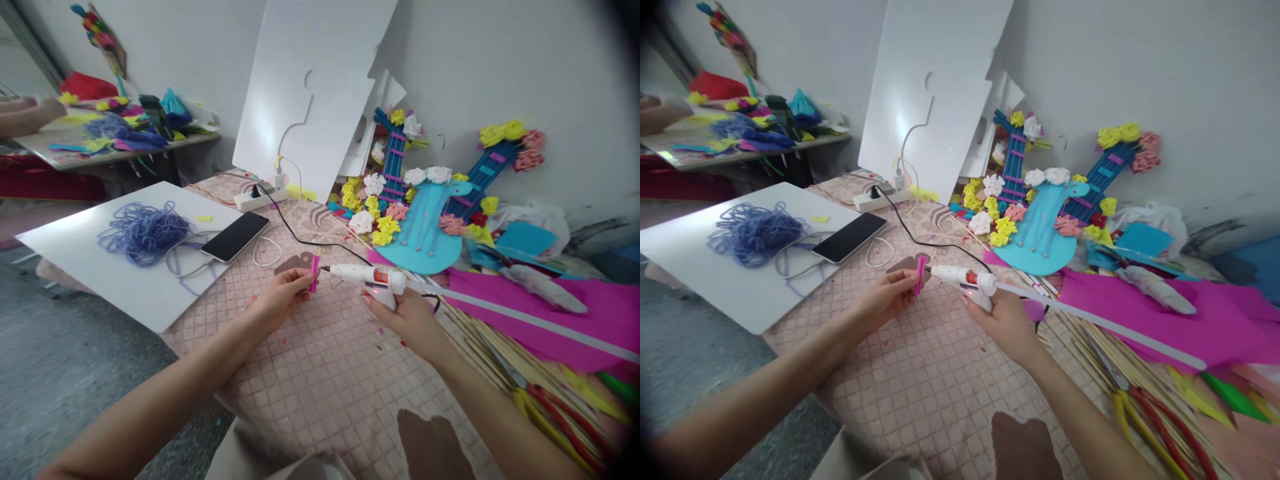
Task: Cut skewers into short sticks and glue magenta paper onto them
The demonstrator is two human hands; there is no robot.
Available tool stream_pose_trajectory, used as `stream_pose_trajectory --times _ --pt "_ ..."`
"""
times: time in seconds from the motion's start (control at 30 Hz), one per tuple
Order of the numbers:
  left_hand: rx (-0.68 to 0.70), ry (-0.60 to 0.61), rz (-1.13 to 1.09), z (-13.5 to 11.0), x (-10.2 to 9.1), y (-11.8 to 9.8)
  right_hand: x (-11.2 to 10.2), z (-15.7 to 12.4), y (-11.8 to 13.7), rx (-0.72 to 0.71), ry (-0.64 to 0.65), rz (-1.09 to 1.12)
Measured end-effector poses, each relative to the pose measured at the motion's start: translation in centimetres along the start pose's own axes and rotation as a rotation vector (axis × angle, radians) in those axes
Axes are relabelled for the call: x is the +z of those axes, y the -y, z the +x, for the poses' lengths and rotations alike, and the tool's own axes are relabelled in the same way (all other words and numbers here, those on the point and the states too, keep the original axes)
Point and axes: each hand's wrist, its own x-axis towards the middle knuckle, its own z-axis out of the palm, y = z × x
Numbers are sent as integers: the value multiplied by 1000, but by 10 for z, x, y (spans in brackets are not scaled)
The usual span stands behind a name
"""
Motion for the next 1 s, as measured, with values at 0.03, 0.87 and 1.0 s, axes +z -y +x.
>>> stream_pose_trajectory --times 0.03,0.87,1.0 --pt "4 1 9 0 0 0 1 0 0 2 6 -6" --pt "35 27 107 -4 3 0 0 3 -1 -105 28 -68" --pt "42 25 121 -5 4 0 0 3 -4 -88 2 -67"
